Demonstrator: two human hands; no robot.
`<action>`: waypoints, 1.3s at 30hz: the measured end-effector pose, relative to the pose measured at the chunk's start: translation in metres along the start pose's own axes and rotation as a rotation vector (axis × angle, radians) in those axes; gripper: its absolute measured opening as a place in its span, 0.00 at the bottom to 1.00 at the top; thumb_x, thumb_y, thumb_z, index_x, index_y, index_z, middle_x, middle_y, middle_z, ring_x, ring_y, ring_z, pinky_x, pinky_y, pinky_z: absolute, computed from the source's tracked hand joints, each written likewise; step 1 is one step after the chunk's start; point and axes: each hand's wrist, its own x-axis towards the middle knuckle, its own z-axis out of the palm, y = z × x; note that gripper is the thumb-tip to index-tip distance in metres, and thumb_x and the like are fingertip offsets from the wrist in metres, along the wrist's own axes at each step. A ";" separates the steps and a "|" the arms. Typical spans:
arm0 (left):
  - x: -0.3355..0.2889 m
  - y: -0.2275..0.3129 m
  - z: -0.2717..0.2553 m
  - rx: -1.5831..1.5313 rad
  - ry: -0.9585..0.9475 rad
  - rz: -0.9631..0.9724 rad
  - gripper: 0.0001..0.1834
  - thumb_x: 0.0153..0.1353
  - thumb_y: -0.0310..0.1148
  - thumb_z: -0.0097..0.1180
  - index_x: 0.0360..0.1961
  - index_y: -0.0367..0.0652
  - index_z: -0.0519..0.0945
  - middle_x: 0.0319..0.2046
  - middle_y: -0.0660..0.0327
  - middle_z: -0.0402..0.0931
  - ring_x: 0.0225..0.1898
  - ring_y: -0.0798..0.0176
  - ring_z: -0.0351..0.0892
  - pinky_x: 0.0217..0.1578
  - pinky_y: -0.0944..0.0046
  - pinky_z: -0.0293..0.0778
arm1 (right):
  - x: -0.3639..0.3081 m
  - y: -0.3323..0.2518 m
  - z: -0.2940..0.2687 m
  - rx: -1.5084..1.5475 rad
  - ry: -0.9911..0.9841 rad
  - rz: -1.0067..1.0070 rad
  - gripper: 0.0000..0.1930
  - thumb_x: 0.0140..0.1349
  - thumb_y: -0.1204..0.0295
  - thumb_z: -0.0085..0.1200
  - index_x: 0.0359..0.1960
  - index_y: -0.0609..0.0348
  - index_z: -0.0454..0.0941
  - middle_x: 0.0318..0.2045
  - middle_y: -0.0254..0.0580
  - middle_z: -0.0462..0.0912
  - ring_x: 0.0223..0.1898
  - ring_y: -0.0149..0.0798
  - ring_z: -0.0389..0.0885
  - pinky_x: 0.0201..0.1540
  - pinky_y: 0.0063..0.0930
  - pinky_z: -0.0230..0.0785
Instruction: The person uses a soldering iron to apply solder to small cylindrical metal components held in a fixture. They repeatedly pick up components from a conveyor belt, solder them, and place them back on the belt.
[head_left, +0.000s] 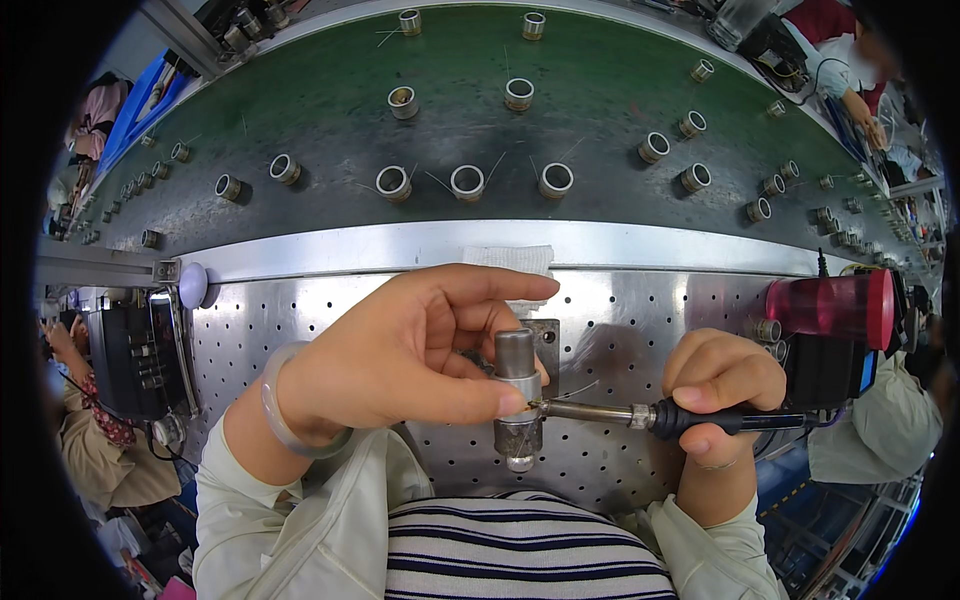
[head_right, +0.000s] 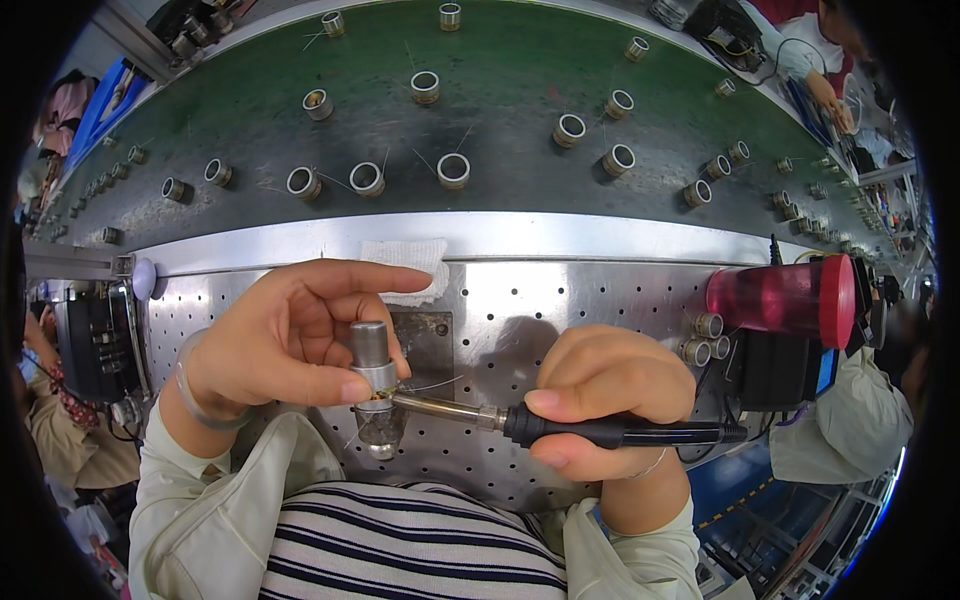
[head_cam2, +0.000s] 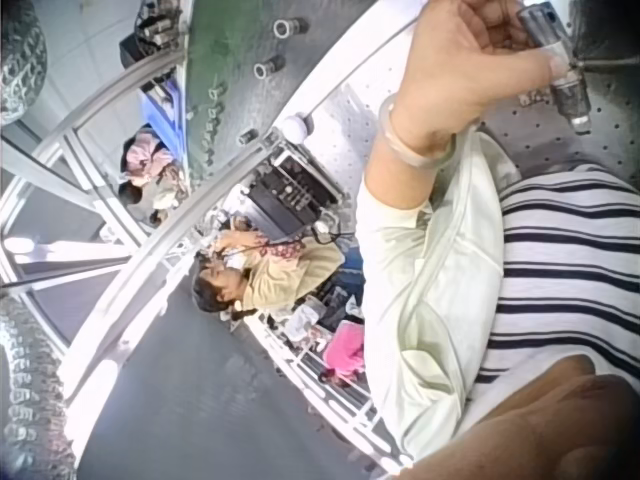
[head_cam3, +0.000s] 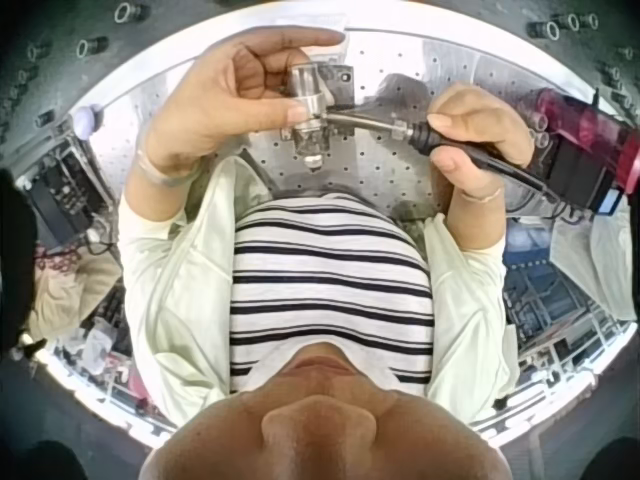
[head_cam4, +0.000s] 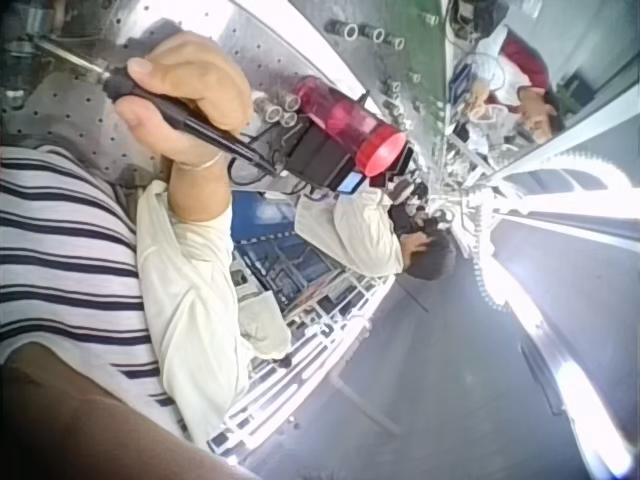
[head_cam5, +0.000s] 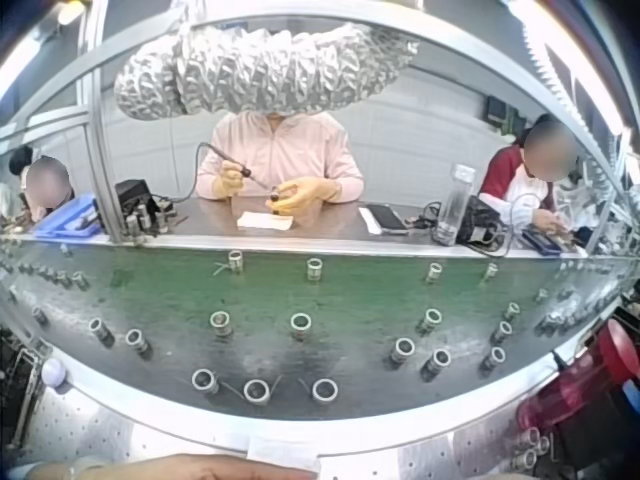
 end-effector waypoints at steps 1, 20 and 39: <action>0.000 0.000 0.001 -0.002 0.003 0.001 0.40 0.45 0.20 0.65 0.61 0.28 0.63 0.38 0.55 0.77 0.40 0.68 0.78 0.41 0.73 0.75 | 0.000 0.000 0.000 0.000 -0.009 0.001 0.13 0.40 0.78 0.68 0.29 0.67 0.79 0.20 0.45 0.79 0.19 0.39 0.76 0.24 0.25 0.68; 0.009 -0.005 -0.014 -0.066 -0.125 -0.004 0.42 0.43 0.18 0.67 0.62 0.30 0.62 0.38 0.47 0.78 0.40 0.63 0.80 0.34 0.77 0.77 | -0.002 0.005 -0.006 0.025 0.077 -0.058 0.11 0.48 0.75 0.65 0.32 0.66 0.77 0.19 0.41 0.76 0.17 0.36 0.72 0.21 0.25 0.63; -0.085 0.093 -0.335 1.424 1.607 0.328 0.21 0.43 0.37 0.69 0.38 0.38 0.82 0.34 0.54 0.81 0.35 0.59 0.80 0.38 0.63 0.74 | -0.002 0.011 0.008 0.121 0.328 0.094 0.11 0.51 0.76 0.64 0.31 0.64 0.73 0.19 0.39 0.74 0.19 0.30 0.70 0.22 0.19 0.62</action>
